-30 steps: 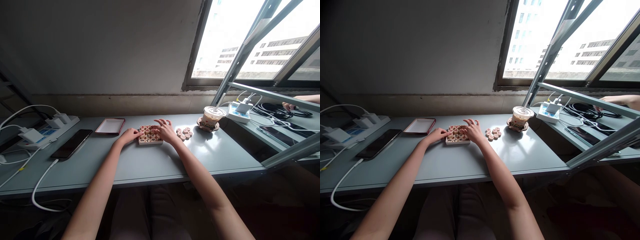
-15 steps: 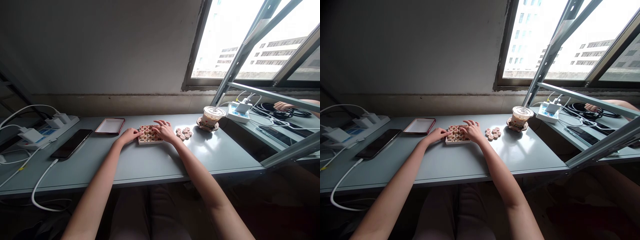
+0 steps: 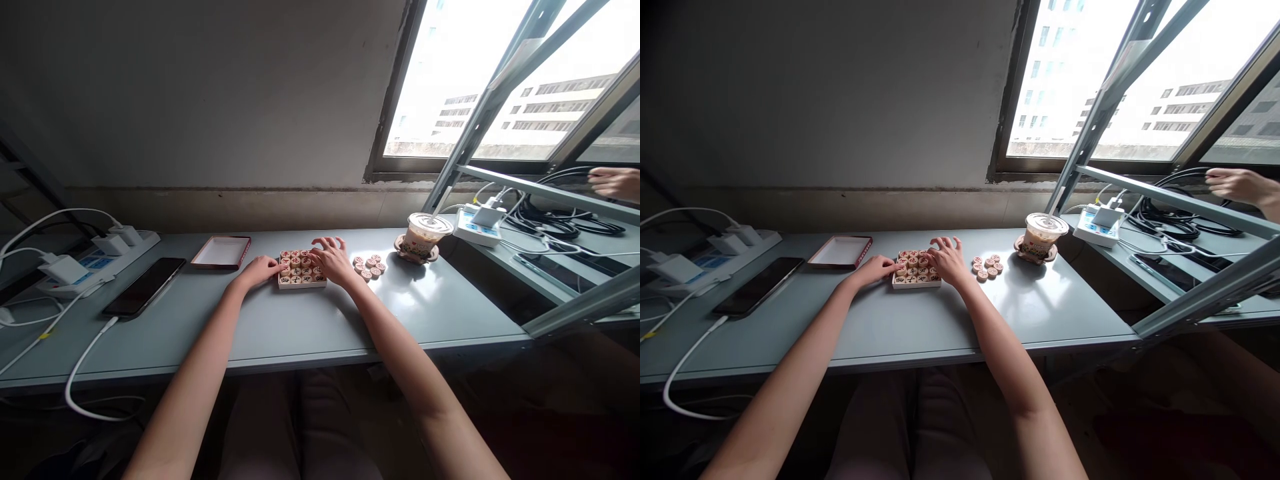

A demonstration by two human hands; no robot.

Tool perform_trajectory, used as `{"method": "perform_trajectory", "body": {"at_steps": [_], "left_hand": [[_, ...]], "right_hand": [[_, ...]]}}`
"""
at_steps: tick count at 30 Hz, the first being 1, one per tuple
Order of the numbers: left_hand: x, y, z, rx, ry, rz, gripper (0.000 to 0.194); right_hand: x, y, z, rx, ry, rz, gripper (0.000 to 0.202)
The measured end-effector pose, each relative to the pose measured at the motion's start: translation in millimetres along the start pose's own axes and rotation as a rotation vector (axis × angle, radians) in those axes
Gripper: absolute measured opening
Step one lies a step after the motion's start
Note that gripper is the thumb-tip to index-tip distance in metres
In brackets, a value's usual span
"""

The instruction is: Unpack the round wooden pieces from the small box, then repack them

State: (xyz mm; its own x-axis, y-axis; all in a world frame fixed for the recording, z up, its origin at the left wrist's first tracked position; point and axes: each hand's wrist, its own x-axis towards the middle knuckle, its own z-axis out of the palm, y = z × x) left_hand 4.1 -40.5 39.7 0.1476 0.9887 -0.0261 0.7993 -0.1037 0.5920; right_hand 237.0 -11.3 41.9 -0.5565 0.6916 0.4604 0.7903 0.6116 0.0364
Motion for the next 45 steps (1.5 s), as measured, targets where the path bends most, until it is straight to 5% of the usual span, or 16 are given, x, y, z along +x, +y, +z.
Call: {"method": "perform_trajectory", "body": {"at_steps": [13,18,21,24,31,35,39,42,45], "left_hand": [[1.2,-3.3,0.8,0.01,0.007,0.014,0.053],[0.8,-2.8,0.9,0.016,0.009,0.003,0.052],[0.6,-2.3,0.9,0.024,0.009,-0.006,0.051],[0.5,-2.1,0.8,0.026,0.008,-0.005,0.051],[0.2,-2.5,-1.1,-0.005,-0.01,0.002,0.054],[1.7,-4.8,-2.5,-0.018,-0.043,-0.011,0.053],[2.2,-6.9,-2.8,-0.044,-0.048,0.013,0.048],[1.4,-6.9,-2.8,-0.051,-0.049,0.038,0.047],[0.7,-6.4,-2.8,-0.044,-0.046,0.059,0.049]], "right_hand": [[3.8,3.5,-1.8,0.045,0.015,0.038,0.04],[1.7,26.9,-10.9,-0.079,0.044,0.372,0.031],[-5.8,46.0,-11.4,-0.143,-0.144,0.665,0.025],[-11.2,59.3,-8.7,-0.06,-0.332,0.766,0.023],[-7.7,59.4,-15.4,0.183,-0.402,0.63,0.027],[-8.0,56.5,-20.2,0.304,-0.449,0.569,0.013],[-5.5,54.0,-20.7,0.345,-0.29,0.457,0.012],[-0.8,42.1,-21.3,0.547,-0.146,0.218,0.018],[3.2,19.8,-19.2,0.682,-0.131,0.003,0.02]]}}
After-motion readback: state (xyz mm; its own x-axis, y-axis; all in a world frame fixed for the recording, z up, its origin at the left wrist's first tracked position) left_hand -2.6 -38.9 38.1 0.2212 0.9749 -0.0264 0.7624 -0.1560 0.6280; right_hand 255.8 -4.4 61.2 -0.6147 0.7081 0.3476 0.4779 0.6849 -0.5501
